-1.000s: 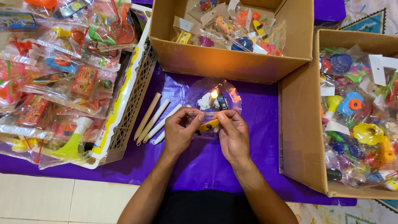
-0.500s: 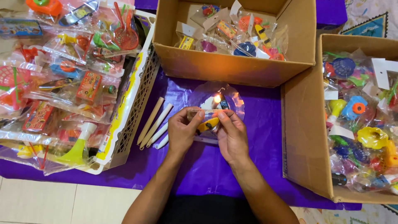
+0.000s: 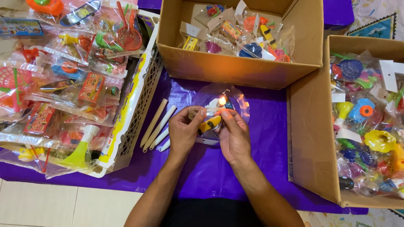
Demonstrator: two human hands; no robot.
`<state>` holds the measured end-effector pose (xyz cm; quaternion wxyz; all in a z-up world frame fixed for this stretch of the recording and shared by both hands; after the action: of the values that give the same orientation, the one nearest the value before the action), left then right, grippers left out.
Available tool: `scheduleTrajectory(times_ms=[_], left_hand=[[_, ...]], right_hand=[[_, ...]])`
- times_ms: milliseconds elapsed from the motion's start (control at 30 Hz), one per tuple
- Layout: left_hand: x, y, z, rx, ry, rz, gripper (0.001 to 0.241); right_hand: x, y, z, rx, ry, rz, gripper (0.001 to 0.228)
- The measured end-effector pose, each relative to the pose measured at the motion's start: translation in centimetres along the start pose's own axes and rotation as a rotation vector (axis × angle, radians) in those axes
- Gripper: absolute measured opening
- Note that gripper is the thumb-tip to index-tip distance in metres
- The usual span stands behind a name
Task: The person is sealing small plastic bags containing various toys by carefully heating the open edges over a candle flame and then pressing them together to create a heat seal.
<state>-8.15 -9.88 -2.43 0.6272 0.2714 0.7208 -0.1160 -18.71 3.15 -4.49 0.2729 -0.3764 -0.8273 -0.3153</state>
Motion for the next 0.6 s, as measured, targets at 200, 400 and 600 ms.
scheduleTrajectory(times_ms=[200, 400, 600], left_hand=[[0.1, -0.4, 0.2, -0.035, 0.07, 0.02, 0.018], [0.3, -0.8, 1.0, -0.066, 0.057, 0.053, 0.019], [-0.5, -0.6, 1.0, -0.065, 0.032, 0.049, 0.021]], right_hand=[[-0.7, -0.4, 0.1, -0.038, -0.004, -0.075, 0.006], [-0.9, -0.3, -0.4, -0.079, -0.031, -0.112, 0.005], [-0.8, -0.2, -1.5, -0.047, -0.017, -0.131, 0.01]])
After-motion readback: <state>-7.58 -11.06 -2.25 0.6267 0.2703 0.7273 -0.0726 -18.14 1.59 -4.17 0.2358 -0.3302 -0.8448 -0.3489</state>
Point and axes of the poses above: each hand's wrist, its own y-axis away from the middle knuckle, its own z-axis out of the back of the hand, x = y × z, the point moved 10 cm from there along -y, towards the middle knuckle, and after that the axes turned 1 degree about -y, right-handed, at the moved point
